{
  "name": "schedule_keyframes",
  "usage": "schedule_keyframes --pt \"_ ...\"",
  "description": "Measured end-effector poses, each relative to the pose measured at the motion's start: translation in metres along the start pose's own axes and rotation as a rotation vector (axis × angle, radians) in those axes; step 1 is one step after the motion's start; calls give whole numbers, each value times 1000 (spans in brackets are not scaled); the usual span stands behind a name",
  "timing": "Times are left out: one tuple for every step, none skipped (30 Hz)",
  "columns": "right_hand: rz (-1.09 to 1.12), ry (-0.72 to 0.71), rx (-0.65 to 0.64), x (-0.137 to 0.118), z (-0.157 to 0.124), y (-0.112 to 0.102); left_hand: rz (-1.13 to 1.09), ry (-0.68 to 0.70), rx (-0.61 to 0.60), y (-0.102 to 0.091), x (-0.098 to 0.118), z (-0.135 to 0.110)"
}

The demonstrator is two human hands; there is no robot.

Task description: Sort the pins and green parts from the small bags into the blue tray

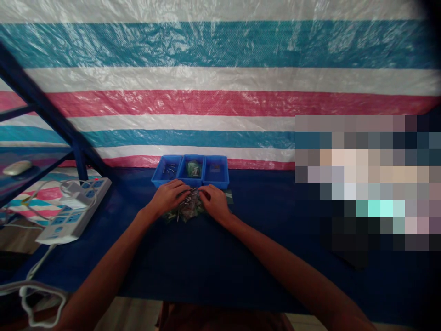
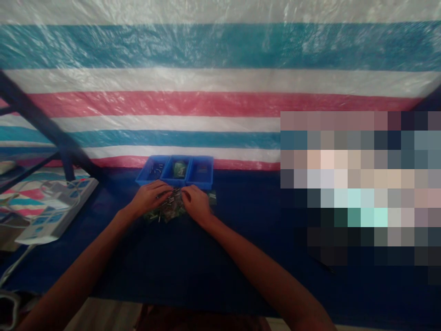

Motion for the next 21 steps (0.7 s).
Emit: schedule_keyframes --pt "-49 0 -24 0 0 3 -4 -8 6 1 0 0" --pt "-93 -3 -47 -1 0 5 -9 -16 7 2 -1 -1" --pt "-131 -10 -68 -2 -1 8 -16 -19 1 3 -1 -1" --pt "-162 -18 -86 -3 -1 9 -22 -16 -9 4 0 -1" --pt "-187 -26 -101 -4 -2 11 -26 -11 -20 5 1 -1" --pt "-206 -31 -111 -5 -3 12 -26 -4 -33 7 2 -1" --pt "-221 -33 -117 -6 -4 13 -23 2 -45 8 2 -1" --pt "-233 -33 -121 -6 -4 13 -19 5 -54 9 3 -1" --pt "-241 -31 -124 -7 -4 14 -15 9 -61 10 3 -1" --pt "-248 -27 -126 -7 -4 14 -12 13 -68 11 3 -1" --pt "-253 -23 -129 -6 -4 14 -9 16 -71 11 4 -2" --pt "-258 -20 -132 -6 -4 14 -4 21 -70 12 4 -2" --pt "-262 -16 -133 -6 -3 15 1 27 -69 13 4 -2" --pt "-266 -13 -132 -5 -3 15 5 32 -67 13 4 -2" --pt "-270 -11 -129 -5 -3 15 11 35 -62 14 4 -3" --pt "-274 -10 -124 -5 -3 15 18 38 -57 14 4 -3" --pt "-278 -11 -117 -6 -3 16 26 42 -53 14 5 -3" --pt "-280 -13 -110 -6 -3 16 34 48 -51 13 5 -3" --pt "-282 -14 -104 -6 -3 17 43 53 -49 13 5 -3" --pt "-282 -13 -99 -6 -3 17 50 56 -47 13 5 -4" --pt "-282 -11 -94 -6 -2 18 54 58 -48 13 6 -3"
Point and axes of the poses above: each hand's wrist, its own z-axis towards the middle knuckle, its own y-axis out of the palm, x = y × z, the point moved 7 cm from there along z, towards the middle knuckle, and after that the axes turned 14 degrees about y, right-handed, at the moved point
